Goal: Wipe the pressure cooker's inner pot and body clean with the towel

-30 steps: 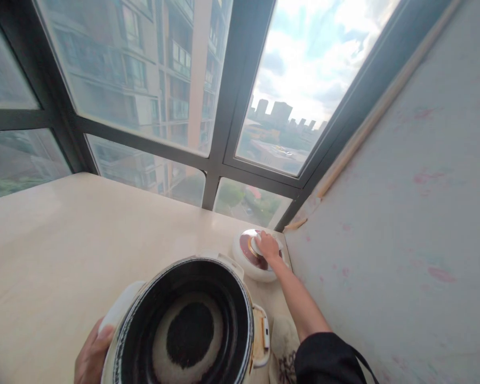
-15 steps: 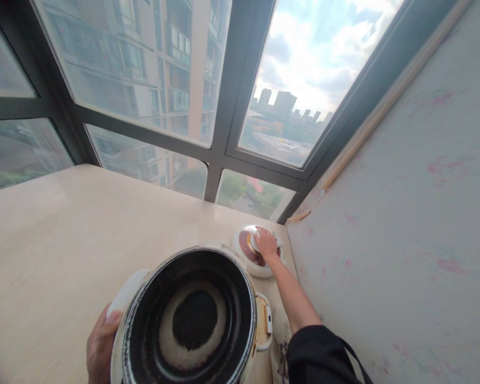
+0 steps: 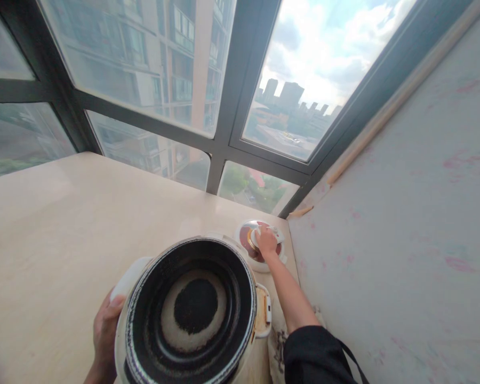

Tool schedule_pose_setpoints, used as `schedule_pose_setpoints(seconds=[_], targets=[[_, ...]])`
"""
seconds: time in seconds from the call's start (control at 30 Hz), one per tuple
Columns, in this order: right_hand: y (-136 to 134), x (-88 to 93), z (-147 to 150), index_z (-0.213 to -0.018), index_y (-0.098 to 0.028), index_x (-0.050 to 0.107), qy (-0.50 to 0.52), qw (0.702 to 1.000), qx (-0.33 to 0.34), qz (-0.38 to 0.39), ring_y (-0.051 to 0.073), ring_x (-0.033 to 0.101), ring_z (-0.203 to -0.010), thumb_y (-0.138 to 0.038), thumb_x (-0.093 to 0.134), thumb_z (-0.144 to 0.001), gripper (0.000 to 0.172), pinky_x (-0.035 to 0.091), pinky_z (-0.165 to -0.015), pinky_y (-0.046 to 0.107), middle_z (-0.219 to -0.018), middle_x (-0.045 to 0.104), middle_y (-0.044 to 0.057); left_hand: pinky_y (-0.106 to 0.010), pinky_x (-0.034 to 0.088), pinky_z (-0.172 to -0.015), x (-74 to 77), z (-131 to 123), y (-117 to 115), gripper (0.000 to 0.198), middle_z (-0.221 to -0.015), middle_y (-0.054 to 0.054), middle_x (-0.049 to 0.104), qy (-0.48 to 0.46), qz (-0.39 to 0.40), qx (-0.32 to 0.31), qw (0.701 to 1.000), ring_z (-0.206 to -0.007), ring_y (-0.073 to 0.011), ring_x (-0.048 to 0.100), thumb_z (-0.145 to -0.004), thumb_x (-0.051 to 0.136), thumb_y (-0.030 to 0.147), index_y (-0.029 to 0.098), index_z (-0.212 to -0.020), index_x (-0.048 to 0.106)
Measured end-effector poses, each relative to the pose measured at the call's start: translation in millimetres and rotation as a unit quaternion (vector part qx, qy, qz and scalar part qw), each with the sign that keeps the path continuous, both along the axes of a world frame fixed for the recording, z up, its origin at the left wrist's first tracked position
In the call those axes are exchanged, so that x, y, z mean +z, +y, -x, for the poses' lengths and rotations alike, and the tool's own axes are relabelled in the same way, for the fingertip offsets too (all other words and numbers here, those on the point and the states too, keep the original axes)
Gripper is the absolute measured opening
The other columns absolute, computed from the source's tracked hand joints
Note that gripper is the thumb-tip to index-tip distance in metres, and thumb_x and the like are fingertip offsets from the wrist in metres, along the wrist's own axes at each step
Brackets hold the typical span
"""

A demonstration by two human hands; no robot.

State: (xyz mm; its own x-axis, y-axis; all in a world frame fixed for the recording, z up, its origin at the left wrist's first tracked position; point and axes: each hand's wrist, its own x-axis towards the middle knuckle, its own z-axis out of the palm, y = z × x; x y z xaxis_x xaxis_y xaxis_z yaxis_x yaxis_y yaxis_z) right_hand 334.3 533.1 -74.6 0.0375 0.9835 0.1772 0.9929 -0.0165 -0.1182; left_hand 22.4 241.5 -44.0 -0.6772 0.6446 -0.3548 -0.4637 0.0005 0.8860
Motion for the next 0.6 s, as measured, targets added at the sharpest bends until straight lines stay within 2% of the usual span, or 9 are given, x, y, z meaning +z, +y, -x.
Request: schedule_pose_setpoints(seconds=[0.1, 0.2, 0.27, 0.3, 0.37, 0.43, 0.53, 0.57, 0.6], targets=[[-1.3, 3.7, -0.6, -0.127, -0.009, 0.063, 0.054, 0.998, 0.019, -0.002, 0.032, 0.06, -0.117, -0.033, 0.053, -0.098, 0.039, 0.042, -0.1, 0.04, -0.121, 0.065, 0.022, -0.028, 0.047, -0.059, -1.6, -1.1, -0.6, 0.064, -0.076, -0.001, 0.064, -0.011, -0.011, -0.004, 1.0, -0.072, -0.0208, 0.057, -0.051, 0.078, 0.064, 0.018, -0.092, 0.06], [-8.5, 11.3, -0.5, -0.127, -0.013, 0.064, 0.13, 0.99, 0.055, -0.022, 0.033, 0.044, -0.138, -0.03, 0.062, -0.089, 0.041, 0.027, -0.116, 0.044, -0.138, 0.057, 0.021, -0.028, 0.047, -0.061, -3.7, -1.4, -1.7, 0.062, -0.076, 0.0, 0.064, -0.004, -0.022, -0.006, 1.0, -0.071, -0.0187, 0.054, -0.053, 0.078, 0.063, 0.017, -0.091, 0.061], [-18.2, 16.1, -0.1, -0.129, -0.013, 0.062, 0.195, 0.978, 0.061, -0.041, 0.034, 0.033, -0.146, -0.033, 0.063, -0.086, 0.048, 0.016, -0.121, 0.05, -0.148, 0.049, 0.02, -0.027, 0.047, -0.063, -5.0, -1.0, -1.9, 0.059, -0.075, 0.0, 0.064, 0.01, -0.03, -0.003, 0.999, -0.07, -0.0175, 0.053, -0.055, 0.078, 0.063, 0.017, -0.089, 0.061], [-25.0, 18.1, 0.1, -0.131, -0.012, 0.061, 0.232, 0.97, 0.059, -0.048, 0.035, 0.031, -0.147, -0.037, 0.062, -0.086, 0.051, 0.015, -0.122, 0.052, -0.15, 0.047, 0.021, -0.027, 0.047, -0.064, -5.4, -0.8, -1.8, 0.057, -0.074, 0.0, 0.063, 0.016, -0.034, 0.0, 0.999, -0.07, -0.0171, 0.052, -0.056, 0.077, 0.062, 0.017, -0.087, 0.062], [-44.3, 22.3, 0.0, -0.132, -0.011, 0.06, 0.309, 0.948, 0.056, -0.051, 0.034, 0.038, -0.144, -0.05, 0.056, -0.088, 0.059, 0.019, -0.121, 0.053, -0.148, 0.05, 0.022, -0.027, 0.046, -0.062, -5.5, -0.5, -1.6, 0.053, -0.07, 0.001, 0.06, 0.028, -0.038, 0.005, 0.999, -0.069, -0.0165, 0.051, -0.058, 0.076, 0.06, 0.017, -0.084, 0.062], [-73.2, 28.0, -1.0, -0.131, -0.014, 0.061, 0.398, 0.915, 0.065, -0.036, 0.031, 0.05, -0.135, -0.065, 0.048, -0.088, 0.068, 0.032, -0.117, 0.05, -0.141, 0.058, 0.019, -0.027, 0.044, -0.058, -3.9, -0.6, -2.0, 0.048, -0.065, 0.002, 0.055, 0.034, -0.035, 0.006, 0.999, -0.065, -0.0156, 0.049, -0.06, 0.075, 0.059, 0.017, -0.08, 0.061], [-133.0, 42.3, -1.6, -0.121, -0.023, 0.068, 0.57, 0.819, 0.068, 0.034, 0.031, 0.063, -0.121, -0.084, 0.037, -0.086, 0.077, 0.049, -0.102, 0.05, -0.13, 0.067, 0.015, -0.026, 0.04, -0.053, 1.6, -3.1, -6.3, 0.043, -0.06, 0.003, 0.049, 0.044, -0.015, 0.012, 0.999, -0.061, -0.0146, 0.046, -0.062, 0.073, 0.056, 0.017, -0.074, 0.06], [-154.5, 48.2, 0.0, -0.116, -0.024, 0.07, 0.675, 0.732, 0.049, 0.08, 0.032, 0.063, -0.123, -0.085, 0.049, -0.081, 0.075, 0.049, -0.103, 0.05, -0.13, 0.068, 0.015, -0.026, 0.039, -0.053, 3.7, -4.6, -9.2, 0.041, -0.059, 0.003, 0.047, 0.046, -0.005, 0.02, 0.999, -0.061, -0.0145, 0.046, -0.062, 0.073, 0.055, 0.017, -0.072, 0.059], [-175.1, 54.3, 3.2, -0.116, -0.025, 0.071, 0.741, 0.66, 0.037, 0.115, 0.031, 0.062, -0.124, -0.082, 0.057, -0.079, 0.07, 0.048, -0.104, 0.048, -0.132, 0.067, 0.013, -0.025, 0.038, -0.053, 5.5, -6.5, -13.1, 0.04, -0.059, 0.004, 0.047, 0.047, 0.005, 0.032, 0.998, -0.061, -0.0143, 0.046, -0.063, 0.072, 0.054, 0.017, -0.071, 0.059]])
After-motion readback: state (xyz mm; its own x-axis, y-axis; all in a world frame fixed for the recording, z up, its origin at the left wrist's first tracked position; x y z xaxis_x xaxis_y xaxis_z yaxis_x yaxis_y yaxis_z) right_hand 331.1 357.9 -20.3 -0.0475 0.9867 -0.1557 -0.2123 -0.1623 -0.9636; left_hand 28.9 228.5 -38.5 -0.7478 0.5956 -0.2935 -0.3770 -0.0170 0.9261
